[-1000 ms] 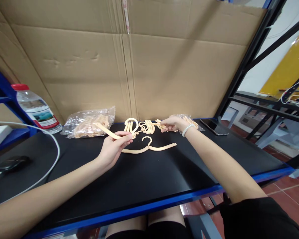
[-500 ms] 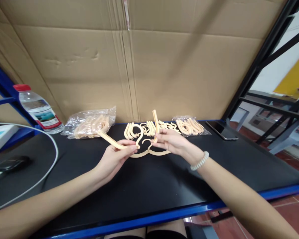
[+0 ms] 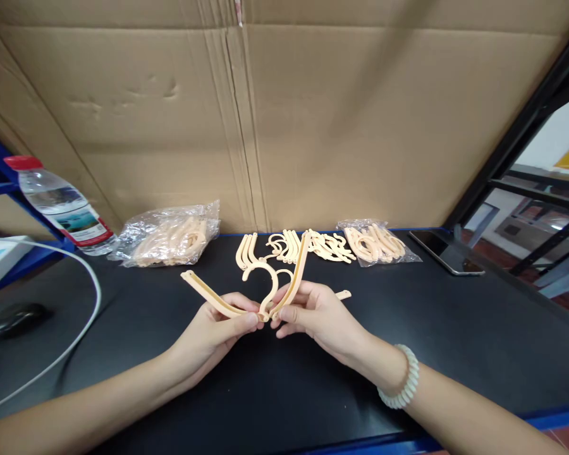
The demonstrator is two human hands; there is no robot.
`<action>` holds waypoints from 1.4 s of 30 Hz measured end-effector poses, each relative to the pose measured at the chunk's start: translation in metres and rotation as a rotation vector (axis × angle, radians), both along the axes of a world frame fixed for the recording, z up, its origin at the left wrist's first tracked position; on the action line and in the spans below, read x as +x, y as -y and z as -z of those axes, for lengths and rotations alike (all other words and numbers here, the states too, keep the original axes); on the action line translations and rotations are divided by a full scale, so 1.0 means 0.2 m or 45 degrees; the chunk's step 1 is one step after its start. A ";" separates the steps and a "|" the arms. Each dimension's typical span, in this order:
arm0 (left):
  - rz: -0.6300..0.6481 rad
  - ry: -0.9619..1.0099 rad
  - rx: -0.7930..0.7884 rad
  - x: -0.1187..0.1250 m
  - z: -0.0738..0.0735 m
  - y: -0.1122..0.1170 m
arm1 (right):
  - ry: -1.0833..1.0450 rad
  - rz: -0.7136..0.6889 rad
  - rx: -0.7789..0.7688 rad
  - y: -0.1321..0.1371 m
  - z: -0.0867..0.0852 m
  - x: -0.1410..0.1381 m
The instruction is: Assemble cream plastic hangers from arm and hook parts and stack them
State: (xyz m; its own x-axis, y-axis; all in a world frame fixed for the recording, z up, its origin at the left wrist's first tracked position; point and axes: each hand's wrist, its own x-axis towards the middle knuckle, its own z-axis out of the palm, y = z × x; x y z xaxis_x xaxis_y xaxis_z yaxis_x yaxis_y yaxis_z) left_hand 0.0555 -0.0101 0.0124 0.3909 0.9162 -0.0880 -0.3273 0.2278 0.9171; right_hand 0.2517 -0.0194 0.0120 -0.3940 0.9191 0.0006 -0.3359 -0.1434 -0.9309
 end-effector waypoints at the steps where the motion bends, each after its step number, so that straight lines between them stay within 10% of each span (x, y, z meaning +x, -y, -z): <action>1: 0.015 0.007 0.001 0.00 0.00 0.00 | -0.001 -0.019 -0.007 0.01 0.00 -0.01; 23: 0.378 0.043 0.160 -0.04 0.01 -0.04 | -0.080 -0.086 -0.071 0.06 0.00 -0.03; 42: 0.024 0.015 0.300 0.03 0.00 0.04 | -0.009 0.305 0.093 0.11 0.01 -0.10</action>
State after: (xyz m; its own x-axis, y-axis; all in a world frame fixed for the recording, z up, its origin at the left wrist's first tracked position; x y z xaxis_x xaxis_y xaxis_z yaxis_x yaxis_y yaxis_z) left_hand 0.0607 -0.0176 0.0118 0.4077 0.9035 0.1319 -0.3359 0.0140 0.9418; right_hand 0.2313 -0.0413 0.0106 -0.1645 0.9837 0.0723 -0.3588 0.0086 -0.9334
